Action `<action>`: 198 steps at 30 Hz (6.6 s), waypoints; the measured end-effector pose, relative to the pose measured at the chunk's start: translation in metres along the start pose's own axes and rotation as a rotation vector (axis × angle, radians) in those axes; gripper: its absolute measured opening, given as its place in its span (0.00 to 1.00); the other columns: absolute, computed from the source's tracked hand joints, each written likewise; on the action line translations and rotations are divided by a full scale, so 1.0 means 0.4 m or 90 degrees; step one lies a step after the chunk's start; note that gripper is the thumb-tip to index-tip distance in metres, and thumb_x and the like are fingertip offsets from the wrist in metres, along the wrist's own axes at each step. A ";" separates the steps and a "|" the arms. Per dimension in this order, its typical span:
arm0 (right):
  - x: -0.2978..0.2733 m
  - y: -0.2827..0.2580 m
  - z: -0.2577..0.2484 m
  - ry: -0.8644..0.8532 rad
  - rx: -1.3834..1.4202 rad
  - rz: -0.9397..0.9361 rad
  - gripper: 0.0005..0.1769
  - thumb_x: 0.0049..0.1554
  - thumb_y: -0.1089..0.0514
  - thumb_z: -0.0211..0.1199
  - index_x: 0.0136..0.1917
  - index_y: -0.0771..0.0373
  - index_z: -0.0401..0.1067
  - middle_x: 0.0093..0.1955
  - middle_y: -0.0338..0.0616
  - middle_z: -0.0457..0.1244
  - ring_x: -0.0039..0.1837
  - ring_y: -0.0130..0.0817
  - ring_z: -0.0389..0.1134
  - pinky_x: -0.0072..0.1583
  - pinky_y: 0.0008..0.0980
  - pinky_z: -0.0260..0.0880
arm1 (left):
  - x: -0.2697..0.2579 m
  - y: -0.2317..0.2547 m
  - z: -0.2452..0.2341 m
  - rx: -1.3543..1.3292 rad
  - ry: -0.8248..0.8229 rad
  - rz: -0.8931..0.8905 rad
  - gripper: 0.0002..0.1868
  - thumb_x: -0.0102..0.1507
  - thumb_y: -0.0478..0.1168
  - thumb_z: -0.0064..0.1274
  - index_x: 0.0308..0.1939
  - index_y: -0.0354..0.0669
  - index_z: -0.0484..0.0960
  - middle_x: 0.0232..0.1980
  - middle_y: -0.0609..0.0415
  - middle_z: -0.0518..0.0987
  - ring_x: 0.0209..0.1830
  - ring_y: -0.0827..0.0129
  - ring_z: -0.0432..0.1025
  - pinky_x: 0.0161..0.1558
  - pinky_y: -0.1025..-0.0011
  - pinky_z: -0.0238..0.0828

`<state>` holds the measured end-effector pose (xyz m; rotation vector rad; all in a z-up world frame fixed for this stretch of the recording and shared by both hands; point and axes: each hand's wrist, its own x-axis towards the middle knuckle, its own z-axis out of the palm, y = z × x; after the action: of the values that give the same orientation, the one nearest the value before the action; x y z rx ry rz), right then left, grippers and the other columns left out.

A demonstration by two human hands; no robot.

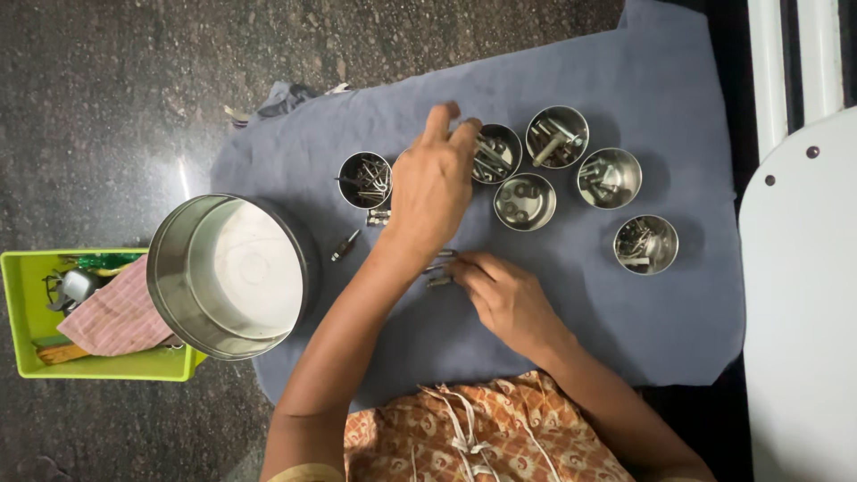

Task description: The person assembles small metal components by hand, picking parts from several small metal cups and joining them into short assemblies. The person places completed assemblies on the blue cloth and continues to pick and join additional parts throughout the clip.

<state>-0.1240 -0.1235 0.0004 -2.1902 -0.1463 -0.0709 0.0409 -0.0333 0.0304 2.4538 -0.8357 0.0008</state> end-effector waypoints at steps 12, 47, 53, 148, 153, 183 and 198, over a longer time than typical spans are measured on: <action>0.001 0.001 0.000 0.022 -0.008 -0.011 0.15 0.55 0.66 0.64 0.56 0.62 0.76 0.57 0.44 0.68 0.55 0.44 0.72 0.53 0.39 0.74 | 0.059 0.015 0.086 0.207 -0.244 0.195 0.05 0.52 0.29 0.55 0.31 0.35 0.83 0.46 0.38 0.79 0.33 0.53 0.80 0.31 0.63 0.77; 0.001 0.000 -0.013 0.035 -0.001 -0.014 0.13 0.54 0.68 0.63 0.54 0.64 0.76 0.54 0.46 0.68 0.53 0.46 0.73 0.53 0.40 0.74 | 0.108 0.076 0.090 0.011 -0.129 0.145 0.05 0.58 0.31 0.53 0.38 0.34 0.78 0.37 0.39 0.82 0.34 0.44 0.78 0.34 0.53 0.74; 0.003 -0.006 -0.020 0.032 0.001 -0.018 0.13 0.55 0.67 0.64 0.55 0.63 0.76 0.56 0.46 0.68 0.54 0.45 0.72 0.54 0.39 0.74 | 0.147 0.095 0.121 -0.113 -0.111 0.115 0.04 0.62 0.32 0.53 0.40 0.37 0.77 0.35 0.41 0.82 0.36 0.41 0.77 0.36 0.49 0.71; -0.072 0.065 0.122 0.181 0.343 0.052 0.11 0.64 0.68 0.64 0.60 0.69 0.73 0.54 0.40 0.66 0.52 0.24 0.69 0.55 0.23 0.70 | -0.400 -0.107 0.021 -1.125 -0.066 -0.340 0.21 0.69 0.34 0.53 0.66 0.45 0.73 0.42 0.56 0.81 0.43 0.69 0.80 0.46 0.72 0.81; -0.087 0.039 0.151 0.162 0.369 0.075 0.13 0.64 0.67 0.66 0.62 0.70 0.73 0.55 0.39 0.67 0.53 0.21 0.68 0.56 0.21 0.69 | -0.442 -0.161 0.076 -1.082 0.034 -0.304 0.15 0.68 0.32 0.57 0.57 0.38 0.73 0.39 0.52 0.83 0.40 0.70 0.80 0.42 0.72 0.81; -0.034 0.032 0.108 0.146 0.363 0.033 0.11 0.65 0.69 0.66 0.61 0.72 0.73 0.59 0.42 0.66 0.57 0.25 0.70 0.60 0.22 0.70 | -0.456 -0.125 0.130 -0.895 0.086 -0.266 0.11 0.69 0.35 0.55 0.51 0.36 0.71 0.34 0.51 0.83 0.33 0.72 0.80 0.34 0.74 0.80; -0.064 0.080 0.104 0.106 0.429 0.104 0.12 0.66 0.62 0.64 0.61 0.71 0.72 0.52 0.44 0.70 0.53 0.26 0.73 0.58 0.26 0.74 | -0.470 -0.078 0.052 -0.467 0.112 -0.133 0.10 0.66 0.37 0.59 0.51 0.38 0.81 0.34 0.47 0.83 0.30 0.66 0.81 0.33 0.70 0.74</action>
<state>-0.1451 -0.1104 -0.0524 -1.5079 0.0956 -0.0954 -0.0967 0.0832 -0.0342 1.7981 -0.3963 -0.1389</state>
